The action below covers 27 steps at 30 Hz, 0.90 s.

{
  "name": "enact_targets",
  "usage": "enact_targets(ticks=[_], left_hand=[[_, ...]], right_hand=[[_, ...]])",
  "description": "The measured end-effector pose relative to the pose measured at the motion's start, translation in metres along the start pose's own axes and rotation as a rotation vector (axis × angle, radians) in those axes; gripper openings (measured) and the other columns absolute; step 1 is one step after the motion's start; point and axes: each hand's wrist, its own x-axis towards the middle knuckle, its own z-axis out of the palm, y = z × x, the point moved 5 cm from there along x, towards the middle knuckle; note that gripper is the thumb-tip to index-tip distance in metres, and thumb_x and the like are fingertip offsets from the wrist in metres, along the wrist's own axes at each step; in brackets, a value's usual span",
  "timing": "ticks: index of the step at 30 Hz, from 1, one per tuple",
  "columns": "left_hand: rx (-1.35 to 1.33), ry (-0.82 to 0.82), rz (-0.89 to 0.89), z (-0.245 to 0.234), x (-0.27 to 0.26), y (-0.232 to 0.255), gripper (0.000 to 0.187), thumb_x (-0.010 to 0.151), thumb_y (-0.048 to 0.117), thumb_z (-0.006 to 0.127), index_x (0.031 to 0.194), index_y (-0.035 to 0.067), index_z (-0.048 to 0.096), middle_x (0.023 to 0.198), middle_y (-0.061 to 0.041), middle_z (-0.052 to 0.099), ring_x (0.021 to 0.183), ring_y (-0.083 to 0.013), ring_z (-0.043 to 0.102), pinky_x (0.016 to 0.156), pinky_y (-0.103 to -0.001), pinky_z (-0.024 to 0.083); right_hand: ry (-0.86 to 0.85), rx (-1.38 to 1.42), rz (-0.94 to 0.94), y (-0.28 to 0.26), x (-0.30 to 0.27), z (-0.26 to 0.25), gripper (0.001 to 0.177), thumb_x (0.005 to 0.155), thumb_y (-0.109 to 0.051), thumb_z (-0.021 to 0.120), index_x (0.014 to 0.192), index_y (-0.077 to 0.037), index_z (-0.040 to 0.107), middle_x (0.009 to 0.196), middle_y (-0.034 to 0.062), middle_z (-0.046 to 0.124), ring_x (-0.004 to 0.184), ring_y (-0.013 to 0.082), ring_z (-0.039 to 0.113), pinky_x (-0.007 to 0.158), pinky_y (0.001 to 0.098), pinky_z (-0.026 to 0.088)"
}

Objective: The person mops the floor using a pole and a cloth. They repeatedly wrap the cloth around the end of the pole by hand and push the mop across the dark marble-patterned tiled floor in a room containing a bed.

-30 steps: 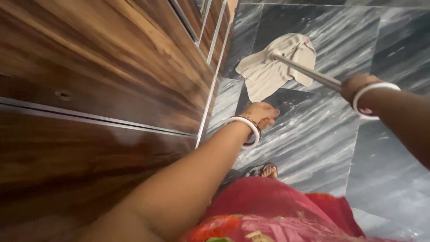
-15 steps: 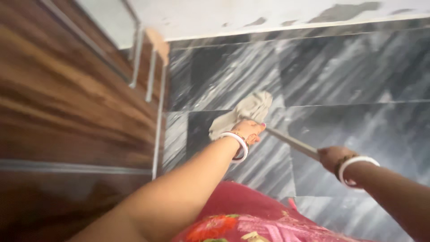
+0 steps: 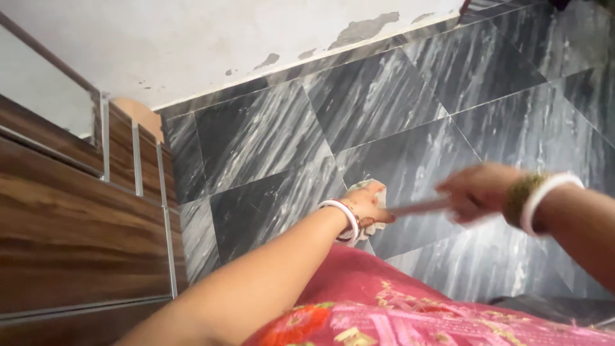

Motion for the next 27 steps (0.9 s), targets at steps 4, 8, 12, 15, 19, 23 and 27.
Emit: enact_targets(ticks=[4, 8, 12, 15, 19, 23, 27], left_hand=[[0.102, 0.317, 0.568, -0.013, -0.001, 0.05, 0.088, 0.07, 0.033, 0.091, 0.138, -0.004, 0.048, 0.131, -0.026, 0.061, 0.122, -0.0388, 0.058, 0.099, -0.043, 0.047], [0.422, 0.308, 0.329, -0.063, 0.012, 0.063, 0.041, 0.088, 0.041, 0.078, 0.115, 0.011, 0.072, 0.12, -0.017, 0.073, 0.115, -0.0351, 0.068, 0.098, -0.043, 0.052], [0.324, 0.166, 0.242, -0.093, 0.001, 0.073, 0.044, 0.079, 0.04, 0.076, 0.116, 0.018, 0.068, 0.106, -0.011, 0.077, 0.099, -0.0299, 0.074, 0.086, -0.041, 0.056], [0.329, 0.236, 0.409, -0.12, -0.029, 0.092, 0.041, 0.082, 0.039, 0.076, 0.115, 0.017, 0.069, 0.103, -0.01, 0.078, 0.096, -0.0293, 0.075, 0.083, -0.04, 0.057], [0.356, 0.354, 0.545, -0.164, -0.076, 0.145, 0.036, 0.085, 0.042, 0.071, 0.113, 0.019, 0.068, 0.1, -0.006, 0.079, 0.092, -0.0262, 0.075, 0.08, -0.04, 0.057], [0.405, 0.531, 0.821, -0.204, -0.122, 0.208, 0.035, 0.087, 0.045, 0.073, 0.109, 0.018, 0.071, 0.088, -0.005, 0.079, 0.083, -0.0255, 0.077, 0.076, -0.04, 0.057], [0.354, 0.537, 0.902, -0.237, -0.136, 0.227, 0.028, 0.092, 0.045, 0.069, 0.099, 0.019, 0.076, 0.081, 0.002, 0.08, 0.073, -0.0159, 0.08, 0.07, -0.035, 0.059]], right_hand=[[0.291, 1.731, 0.195, -0.042, 0.004, -0.053, 0.047, 0.085, -0.024, 0.072, 0.122, 0.004, 0.065, 0.102, 0.0135, 0.079, 0.105, 0.0265, 0.075, 0.09, 0.0373, 0.057], [0.493, 1.709, 0.115, -0.069, 0.015, -0.059, 0.045, 0.089, -0.02, 0.071, 0.127, 0.002, 0.061, 0.111, 0.0192, 0.072, 0.105, 0.0304, 0.071, 0.09, 0.0397, 0.059], [0.653, 1.704, 0.007, -0.065, 0.036, -0.048, 0.056, 0.081, -0.01, 0.068, 0.135, 0.001, 0.056, 0.134, 0.0176, 0.066, 0.114, 0.0271, 0.07, 0.09, 0.039, 0.061], [0.619, 1.511, 0.155, -0.071, 0.055, -0.021, 0.075, 0.074, -0.007, 0.071, 0.145, -0.008, 0.048, 0.144, 0.0127, 0.058, 0.122, 0.027, 0.066, 0.094, 0.041, 0.058], [0.465, 1.42, 0.374, -0.106, 0.085, -0.001, 0.092, 0.071, -0.013, 0.081, 0.153, -0.022, 0.039, 0.154, 0.0065, 0.048, 0.128, 0.0271, 0.058, 0.096, 0.0447, 0.055], [0.417, 1.351, 0.388, -0.138, 0.115, -0.005, 0.086, 0.075, -0.028, 0.085, 0.15, -0.023, 0.044, 0.147, 0.0056, 0.055, 0.127, 0.0225, 0.056, 0.097, 0.0438, 0.051], [0.505, 1.328, 0.365, -0.158, 0.131, -0.028, 0.055, 0.087, -0.037, 0.075, 0.137, -0.016, 0.063, 0.125, 0.005, 0.074, 0.109, 0.022, 0.064, 0.088, 0.0464, 0.058]])
